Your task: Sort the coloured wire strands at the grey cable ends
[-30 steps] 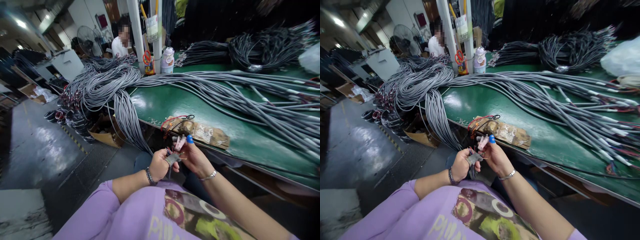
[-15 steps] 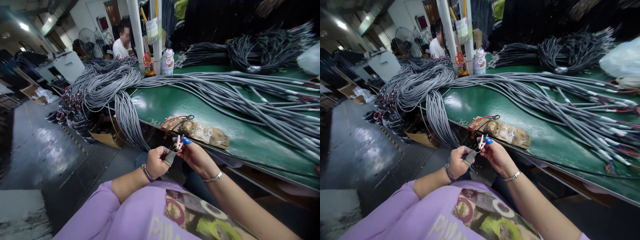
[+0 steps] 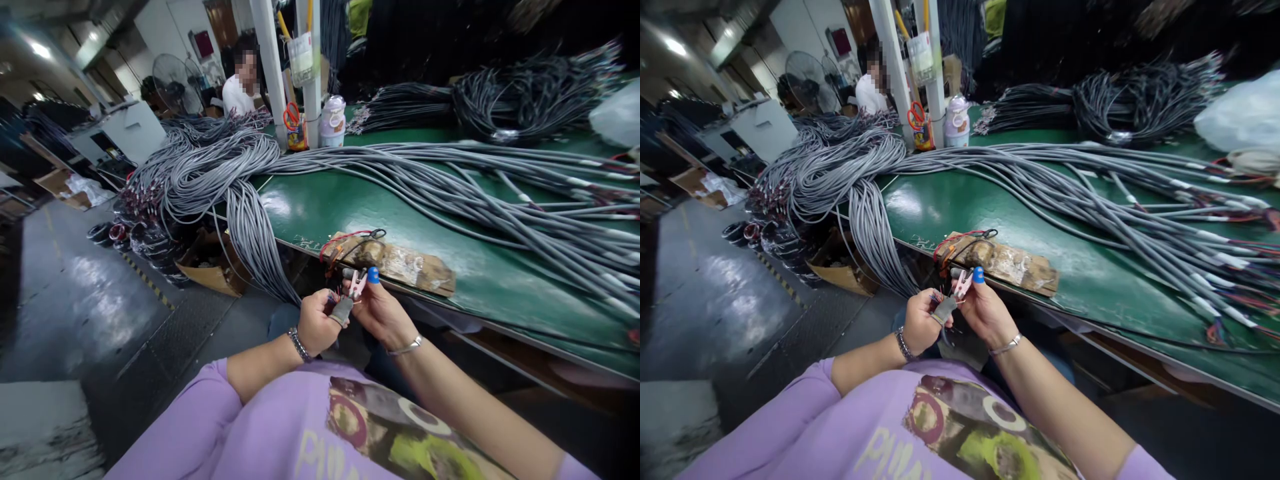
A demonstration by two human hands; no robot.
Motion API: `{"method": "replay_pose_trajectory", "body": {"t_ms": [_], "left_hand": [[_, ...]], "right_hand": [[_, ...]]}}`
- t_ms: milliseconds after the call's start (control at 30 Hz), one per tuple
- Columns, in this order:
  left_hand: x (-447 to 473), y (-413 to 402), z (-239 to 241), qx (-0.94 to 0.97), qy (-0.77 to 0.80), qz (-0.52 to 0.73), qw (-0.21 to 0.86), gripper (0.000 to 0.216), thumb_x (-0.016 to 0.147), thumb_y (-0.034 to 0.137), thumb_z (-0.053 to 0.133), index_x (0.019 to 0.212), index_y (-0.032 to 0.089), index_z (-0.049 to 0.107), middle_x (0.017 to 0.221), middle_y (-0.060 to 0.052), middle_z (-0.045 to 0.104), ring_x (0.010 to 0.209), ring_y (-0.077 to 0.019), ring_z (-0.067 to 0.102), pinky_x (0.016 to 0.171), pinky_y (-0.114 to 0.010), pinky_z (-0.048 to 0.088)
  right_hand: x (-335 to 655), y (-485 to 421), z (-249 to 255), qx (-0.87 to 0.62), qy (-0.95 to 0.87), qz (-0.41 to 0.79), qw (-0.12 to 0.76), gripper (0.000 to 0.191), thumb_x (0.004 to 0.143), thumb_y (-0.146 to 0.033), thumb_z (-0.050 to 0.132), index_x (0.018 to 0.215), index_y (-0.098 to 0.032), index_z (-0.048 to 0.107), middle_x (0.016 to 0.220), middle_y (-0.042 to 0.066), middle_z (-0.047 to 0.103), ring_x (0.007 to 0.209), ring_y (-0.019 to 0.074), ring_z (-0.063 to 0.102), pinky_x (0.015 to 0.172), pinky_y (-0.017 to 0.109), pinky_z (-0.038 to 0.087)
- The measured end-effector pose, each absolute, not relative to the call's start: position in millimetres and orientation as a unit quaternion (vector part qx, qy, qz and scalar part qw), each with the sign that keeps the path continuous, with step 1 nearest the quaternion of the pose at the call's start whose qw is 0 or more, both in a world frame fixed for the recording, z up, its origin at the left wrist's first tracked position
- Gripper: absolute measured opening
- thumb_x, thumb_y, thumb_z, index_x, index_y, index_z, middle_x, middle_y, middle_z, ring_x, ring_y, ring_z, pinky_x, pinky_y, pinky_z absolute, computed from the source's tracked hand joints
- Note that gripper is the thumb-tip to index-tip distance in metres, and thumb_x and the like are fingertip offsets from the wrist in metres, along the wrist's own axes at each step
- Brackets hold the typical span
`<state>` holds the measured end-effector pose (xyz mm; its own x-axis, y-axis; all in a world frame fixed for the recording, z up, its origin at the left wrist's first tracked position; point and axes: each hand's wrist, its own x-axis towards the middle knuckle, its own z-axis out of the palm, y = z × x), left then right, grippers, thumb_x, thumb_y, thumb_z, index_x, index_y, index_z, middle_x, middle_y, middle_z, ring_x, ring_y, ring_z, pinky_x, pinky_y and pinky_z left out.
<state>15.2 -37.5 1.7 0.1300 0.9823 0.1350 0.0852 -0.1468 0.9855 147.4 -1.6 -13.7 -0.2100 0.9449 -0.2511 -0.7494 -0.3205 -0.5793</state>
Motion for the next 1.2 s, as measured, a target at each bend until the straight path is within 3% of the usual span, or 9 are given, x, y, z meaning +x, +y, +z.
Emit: {"method": "replay_pose_trajectory", "body": {"t_ms": [367,667,933,1200], "left_hand": [[8,-46,1,0.603,0.463,0.46,0.46,0.023,0.077,0.035,0.066,0.069,0.017,0.054,0.053,0.001,0.059,0.047,-0.0103,0.056,0.048,-0.02,0.045],[0,-50,2,0.589,0.473,0.47,0.457,0.031,0.08,0.045,0.063,0.069,0.018,0.054,0.052,0.001,0.059,0.046,-0.0104,0.056,0.049,-0.021,0.045],[4,-49,6,0.586,0.456,0.481,0.466,0.027,0.079,0.041,0.063,0.07,0.017,0.055,0.052,0.001,0.059,0.045,-0.0098,0.055,0.047,-0.021,0.044],[12,-41,10,0.594,0.46,0.473,0.46,0.026,0.077,0.039,0.065,0.069,0.018,0.054,0.053,0.001,0.059,0.046,-0.01,0.055,0.047,-0.021,0.044]], "right_hand": [[151,-15,-19,-0.299,-0.213,0.754,0.545,0.052,0.067,-0.072,0.065,0.08,-0.022,0.069,0.075,0.003,0.069,0.063,0.0139,0.059,0.06,0.027,0.051],[161,-44,-14,-0.333,-0.349,0.726,0.49,0.033,0.067,-0.046,0.081,0.082,-0.019,0.07,0.071,0.002,0.061,0.063,0.0132,0.051,0.06,0.028,0.043],[163,-24,-8,-0.296,-0.243,0.784,0.488,0.035,0.072,-0.057,0.072,0.081,-0.023,0.071,0.079,0.003,0.067,0.063,0.0142,0.056,0.061,0.029,0.049],[155,-11,-6,-0.314,-0.25,0.765,0.504,0.037,0.074,-0.06,0.069,0.082,-0.023,0.071,0.074,0.002,0.069,0.06,0.0149,0.058,0.063,0.031,0.051]]}}
